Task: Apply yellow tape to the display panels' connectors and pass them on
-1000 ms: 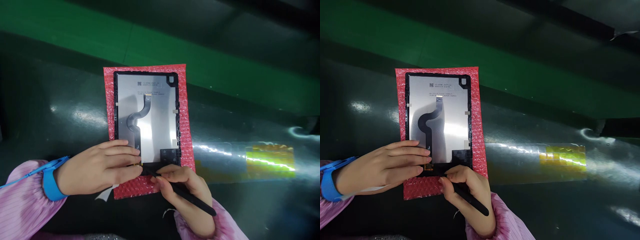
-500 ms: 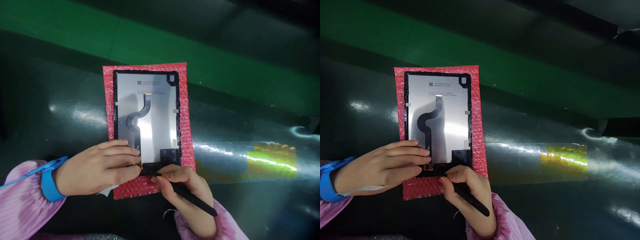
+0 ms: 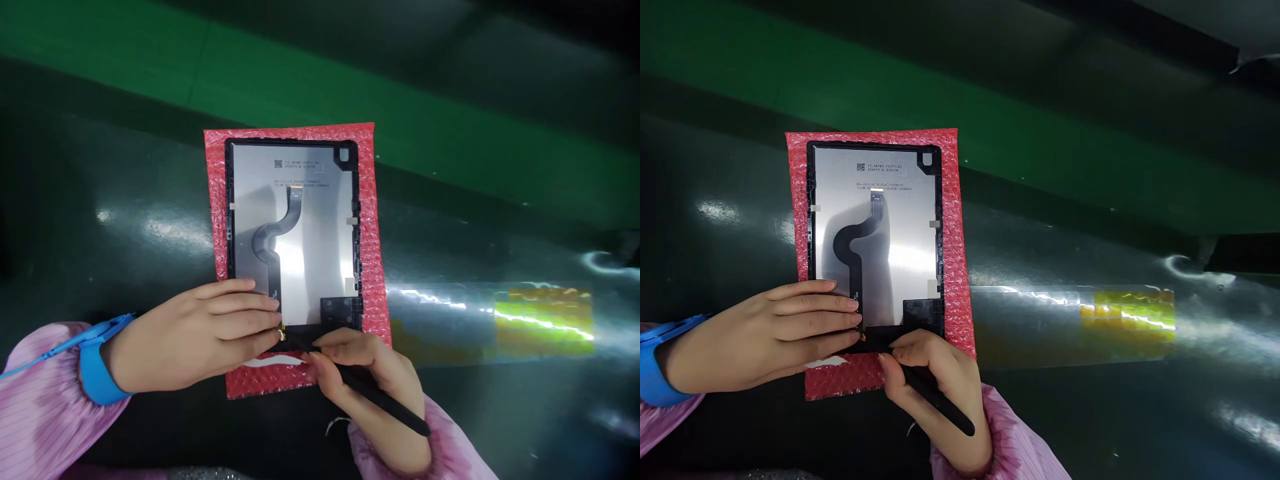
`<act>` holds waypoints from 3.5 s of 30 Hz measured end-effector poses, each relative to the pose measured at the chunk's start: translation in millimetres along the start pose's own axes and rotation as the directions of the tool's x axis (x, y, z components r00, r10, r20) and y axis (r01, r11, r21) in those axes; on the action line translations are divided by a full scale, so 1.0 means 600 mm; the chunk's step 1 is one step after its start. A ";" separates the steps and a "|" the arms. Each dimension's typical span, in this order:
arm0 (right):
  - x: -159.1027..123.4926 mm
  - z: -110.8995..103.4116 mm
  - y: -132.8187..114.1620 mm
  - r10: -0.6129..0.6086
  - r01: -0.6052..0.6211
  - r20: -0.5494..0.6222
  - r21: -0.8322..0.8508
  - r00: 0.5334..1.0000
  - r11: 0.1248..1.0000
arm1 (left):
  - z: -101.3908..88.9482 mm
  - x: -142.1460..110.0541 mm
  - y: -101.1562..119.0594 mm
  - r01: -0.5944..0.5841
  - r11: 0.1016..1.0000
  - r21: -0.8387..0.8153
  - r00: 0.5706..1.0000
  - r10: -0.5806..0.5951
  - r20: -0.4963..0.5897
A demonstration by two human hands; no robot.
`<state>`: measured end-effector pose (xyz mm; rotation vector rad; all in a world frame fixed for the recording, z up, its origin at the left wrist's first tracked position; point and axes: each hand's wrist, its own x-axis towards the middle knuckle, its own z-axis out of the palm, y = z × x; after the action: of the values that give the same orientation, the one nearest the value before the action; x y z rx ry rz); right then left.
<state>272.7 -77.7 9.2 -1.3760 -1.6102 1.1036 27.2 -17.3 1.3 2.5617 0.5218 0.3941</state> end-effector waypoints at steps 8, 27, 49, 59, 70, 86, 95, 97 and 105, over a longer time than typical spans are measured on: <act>-0.024 -0.030 0.024 0.000 0.062 -0.242 0.249 0.970 0.967 | 0.009 0.002 0.011 -0.007 0.993 0.122 1.000 0.006 0.010; 0.016 -0.012 -0.075 0.059 -0.062 0.020 0.371 0.998 0.926 | 0.058 0.009 0.092 0.064 0.968 -0.241 0.965 -0.121 -0.231; 0.207 0.033 -0.008 0.038 -0.046 0.254 0.026 0.966 0.999 | -0.016 -0.006 -0.029 0.300 0.937 0.178 0.909 -0.224 -0.352; 0.215 0.044 -0.002 -0.032 0.035 0.202 -0.008 0.979 0.999 | -0.005 -0.005 -0.031 0.312 0.906 0.287 0.920 -0.213 -0.330; 0.255 0.015 0.008 -0.201 0.162 -0.365 -0.135 0.909 0.977 | -0.006 -0.016 -0.026 0.122 0.937 0.326 0.966 -0.037 -0.255; -0.017 -0.212 0.174 -0.119 -0.263 -0.581 -0.529 0.805 0.807 | -0.001 0.129 -0.109 0.319 0.889 0.328 0.943 -0.263 -0.205; -0.032 -0.189 0.125 -0.101 0.094 -0.502 -0.039 0.859 0.995 | -0.047 0.308 -0.215 0.753 0.654 0.073 0.590 -0.621 -0.515; -0.033 -0.168 0.111 -0.087 0.121 -0.370 0.068 0.925 0.990 | -0.033 0.300 -0.191 0.699 0.705 0.122 0.654 -0.560 -0.507; 0.000 -0.108 0.084 0.180 -0.070 -0.351 0.303 0.919 0.950 | 0.057 0.166 -0.008 -0.077 0.949 0.306 0.997 0.073 0.024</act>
<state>350.4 -65.4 -14.7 -1.4087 -1.0548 1.0233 126.6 15.5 -12.5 2.8889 0.5171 0.3461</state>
